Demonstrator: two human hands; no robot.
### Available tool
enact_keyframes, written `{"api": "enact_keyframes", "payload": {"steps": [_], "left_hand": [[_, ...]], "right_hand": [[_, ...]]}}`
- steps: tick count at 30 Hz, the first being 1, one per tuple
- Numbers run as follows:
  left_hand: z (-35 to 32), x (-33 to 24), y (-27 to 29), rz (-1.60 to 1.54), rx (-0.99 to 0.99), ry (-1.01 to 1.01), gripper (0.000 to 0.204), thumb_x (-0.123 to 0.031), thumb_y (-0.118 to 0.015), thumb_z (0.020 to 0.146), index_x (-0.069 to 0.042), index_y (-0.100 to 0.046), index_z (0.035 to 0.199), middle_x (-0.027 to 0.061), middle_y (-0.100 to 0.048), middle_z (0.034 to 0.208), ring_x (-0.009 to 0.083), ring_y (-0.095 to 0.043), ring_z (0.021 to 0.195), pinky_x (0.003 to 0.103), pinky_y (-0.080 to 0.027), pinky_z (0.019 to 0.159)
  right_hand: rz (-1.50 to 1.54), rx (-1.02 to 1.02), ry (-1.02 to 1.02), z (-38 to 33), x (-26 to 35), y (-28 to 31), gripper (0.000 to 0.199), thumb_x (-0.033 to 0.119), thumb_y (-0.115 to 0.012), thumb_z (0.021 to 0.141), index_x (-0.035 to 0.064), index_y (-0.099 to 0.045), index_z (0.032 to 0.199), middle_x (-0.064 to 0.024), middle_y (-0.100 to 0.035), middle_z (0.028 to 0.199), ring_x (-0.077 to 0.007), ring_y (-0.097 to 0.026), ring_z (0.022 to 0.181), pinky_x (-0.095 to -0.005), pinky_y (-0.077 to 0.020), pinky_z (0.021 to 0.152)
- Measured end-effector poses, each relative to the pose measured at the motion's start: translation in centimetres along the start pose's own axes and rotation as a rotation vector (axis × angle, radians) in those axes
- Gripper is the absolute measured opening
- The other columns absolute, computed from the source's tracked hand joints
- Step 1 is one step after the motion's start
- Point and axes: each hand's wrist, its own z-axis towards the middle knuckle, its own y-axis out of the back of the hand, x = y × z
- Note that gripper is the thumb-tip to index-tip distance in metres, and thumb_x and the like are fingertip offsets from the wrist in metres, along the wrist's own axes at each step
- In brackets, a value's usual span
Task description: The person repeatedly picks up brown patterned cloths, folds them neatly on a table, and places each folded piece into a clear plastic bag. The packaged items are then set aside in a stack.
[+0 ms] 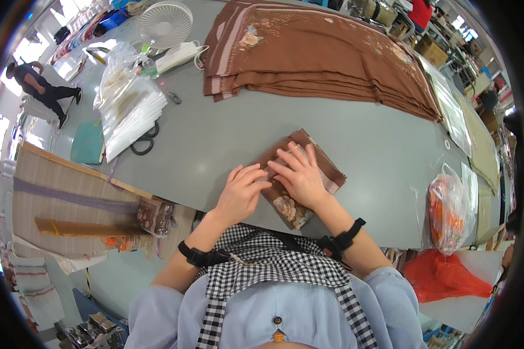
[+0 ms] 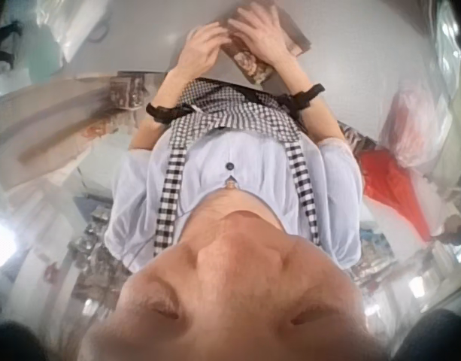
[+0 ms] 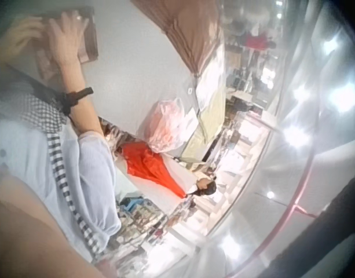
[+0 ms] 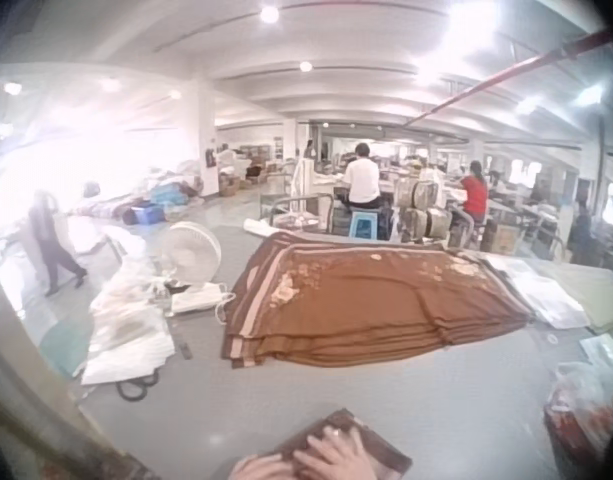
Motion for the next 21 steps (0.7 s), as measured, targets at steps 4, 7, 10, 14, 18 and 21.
{"api": "enact_keyframes", "payload": {"steps": [4, 7, 10, 14, 18, 21], "left_hand": [[0.5, 1.3, -0.7, 0.144, 0.092, 0.027, 0.032, -0.011, -0.059, 0.087, -0.022, -0.065, 0.116, 0.0052, -0.050, 0.131, 0.0254, -0.043, 0.128, 0.058, -0.027, 0.105], [1.2, 2.3, -1.0, 0.042, 0.148, -0.030, 0.035, -0.012, -0.060, 0.085, -0.024, -0.065, 0.118, 0.0048, -0.052, 0.128, 0.0239, -0.045, 0.125, 0.054, -0.025, 0.107], [1.3, 5.1, 2.6, 0.002, 0.072, 0.001, 0.030, -0.013, -0.061, 0.085, -0.019, -0.066, 0.113, 0.0051, -0.053, 0.127, 0.0263, -0.047, 0.122, 0.049, -0.033, 0.103], [1.1, 13.8, 13.1, 0.018, -0.296, 0.148, 0.022, -0.013, -0.058, 0.087, -0.008, -0.068, 0.106, 0.0107, -0.064, 0.109, 0.0319, -0.056, 0.109, 0.042, -0.043, 0.095], [-1.9, 23.1, 21.8, 0.347, -0.452, 0.527, 0.022, -0.008, -0.053, 0.088, -0.003, -0.068, 0.102, 0.0194, -0.065, 0.108, 0.0370, -0.059, 0.104, 0.041, -0.046, 0.091], [-2.7, 27.5, 22.7, 0.628, -0.539, 0.501, 0.018, -0.011, -0.057, 0.086, -0.005, -0.070, 0.098, 0.0173, -0.067, 0.098, 0.0373, -0.062, 0.097, 0.043, -0.047, 0.089]], "right_hand": [[0.001, 0.059, -0.340, 0.7, 0.2, -1.7, 0.057, 0.052, -0.067, 0.080, 0.0186, -0.060, 0.126, -0.0098, -0.042, 0.146, -0.0443, -0.024, 0.139, -0.0741, -0.0122, 0.103], [0.028, 0.127, -0.300, 0.7, 0.8, -1.7, 0.056, 0.039, -0.069, 0.079, 0.0156, -0.057, 0.129, -0.0112, -0.043, 0.144, -0.0437, -0.028, 0.137, -0.0668, -0.0178, 0.107], [0.067, 0.079, -0.316, 0.4, -0.7, -0.6, 0.047, 0.013, -0.066, 0.077, 0.0078, -0.058, 0.123, -0.0151, -0.051, 0.135, -0.0425, -0.041, 0.128, -0.0518, -0.0311, 0.109], [0.049, 0.134, -0.542, -1.9, -6.1, 1.0, 0.046, 0.002, -0.060, 0.081, 0.0044, -0.055, 0.127, -0.0171, -0.048, 0.139, -0.0435, -0.040, 0.129, -0.0489, -0.0335, 0.108], [0.124, 0.100, -0.433, -4.1, -8.1, 0.7, 0.049, 0.003, -0.059, 0.083, 0.0060, -0.052, 0.131, -0.0165, -0.045, 0.142, -0.0437, -0.034, 0.134, -0.0499, -0.0305, 0.110], [0.144, 0.106, -0.399, -3.5, -7.7, 0.3, 0.050, 0.003, -0.060, 0.083, 0.0069, -0.052, 0.132, -0.0164, -0.045, 0.142, -0.0433, -0.033, 0.135, -0.0493, -0.0306, 0.110]]}}
